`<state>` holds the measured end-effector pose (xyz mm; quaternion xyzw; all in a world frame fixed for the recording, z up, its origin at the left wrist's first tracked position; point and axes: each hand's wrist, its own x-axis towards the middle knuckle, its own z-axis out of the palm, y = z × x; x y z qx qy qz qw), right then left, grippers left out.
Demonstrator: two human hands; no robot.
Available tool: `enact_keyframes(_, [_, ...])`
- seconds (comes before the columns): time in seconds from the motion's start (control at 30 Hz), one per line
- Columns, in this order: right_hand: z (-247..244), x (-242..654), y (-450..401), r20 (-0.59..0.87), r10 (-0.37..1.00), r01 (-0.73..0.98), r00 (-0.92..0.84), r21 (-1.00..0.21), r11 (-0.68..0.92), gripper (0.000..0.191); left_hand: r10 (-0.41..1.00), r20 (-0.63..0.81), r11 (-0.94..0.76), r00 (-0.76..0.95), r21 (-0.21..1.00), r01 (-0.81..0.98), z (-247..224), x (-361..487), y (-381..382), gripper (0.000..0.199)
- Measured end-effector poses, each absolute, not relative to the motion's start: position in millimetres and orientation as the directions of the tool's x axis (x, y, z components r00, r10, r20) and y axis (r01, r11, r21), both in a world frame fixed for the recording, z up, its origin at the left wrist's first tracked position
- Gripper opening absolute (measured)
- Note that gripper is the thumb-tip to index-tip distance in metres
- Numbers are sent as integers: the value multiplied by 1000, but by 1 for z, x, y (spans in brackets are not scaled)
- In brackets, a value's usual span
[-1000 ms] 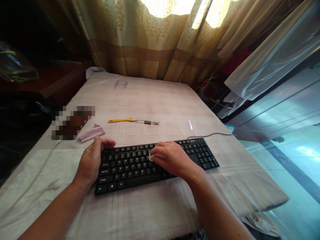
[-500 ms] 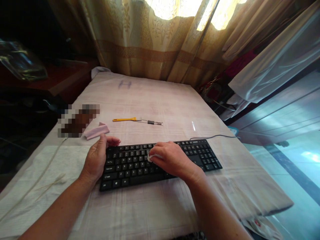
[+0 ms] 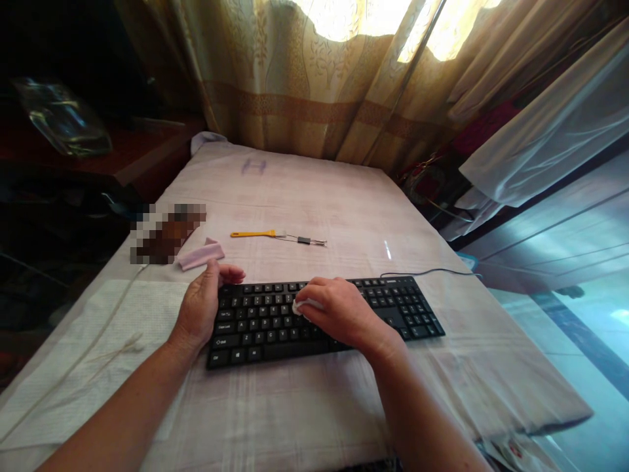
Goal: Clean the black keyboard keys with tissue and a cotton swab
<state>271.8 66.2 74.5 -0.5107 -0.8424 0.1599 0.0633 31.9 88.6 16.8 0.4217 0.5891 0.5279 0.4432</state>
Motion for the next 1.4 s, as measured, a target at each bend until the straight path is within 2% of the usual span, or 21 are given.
enact_keyframes(0.13, [71,254,68,-30,865,822,-501,-329,464,15,962,-86,91,-259,996,7,20,33,88,70])
enact_keyframes(0.4, [79,269,71,-133,841,842,-524,-233,487,15,960,-92,87,-264,996,-31,20,35,88,69])
enact_keyframes(0.6, [76,255,69,3,839,797,-544,-309,518,15,949,-102,72,-297,991,-109,20,33,91,65])
enact_keyframes(0.7, [74,234,69,25,810,764,-586,-315,563,15,945,-112,64,-307,985,-162,21,33,93,64])
enact_keyframes(1.0, [76,225,74,-82,774,767,-627,-237,596,17,951,-104,56,-292,984,-167,21,34,92,64])
enact_keyframes(1.2, [85,234,76,-126,785,787,-606,-233,571,14,939,-150,67,-311,963,-262,21,33,96,58])
enact_keyframes(1.4, [80,207,73,-25,774,743,-633,-303,597,18,899,-242,56,-364,889,-454,22,29,101,51])
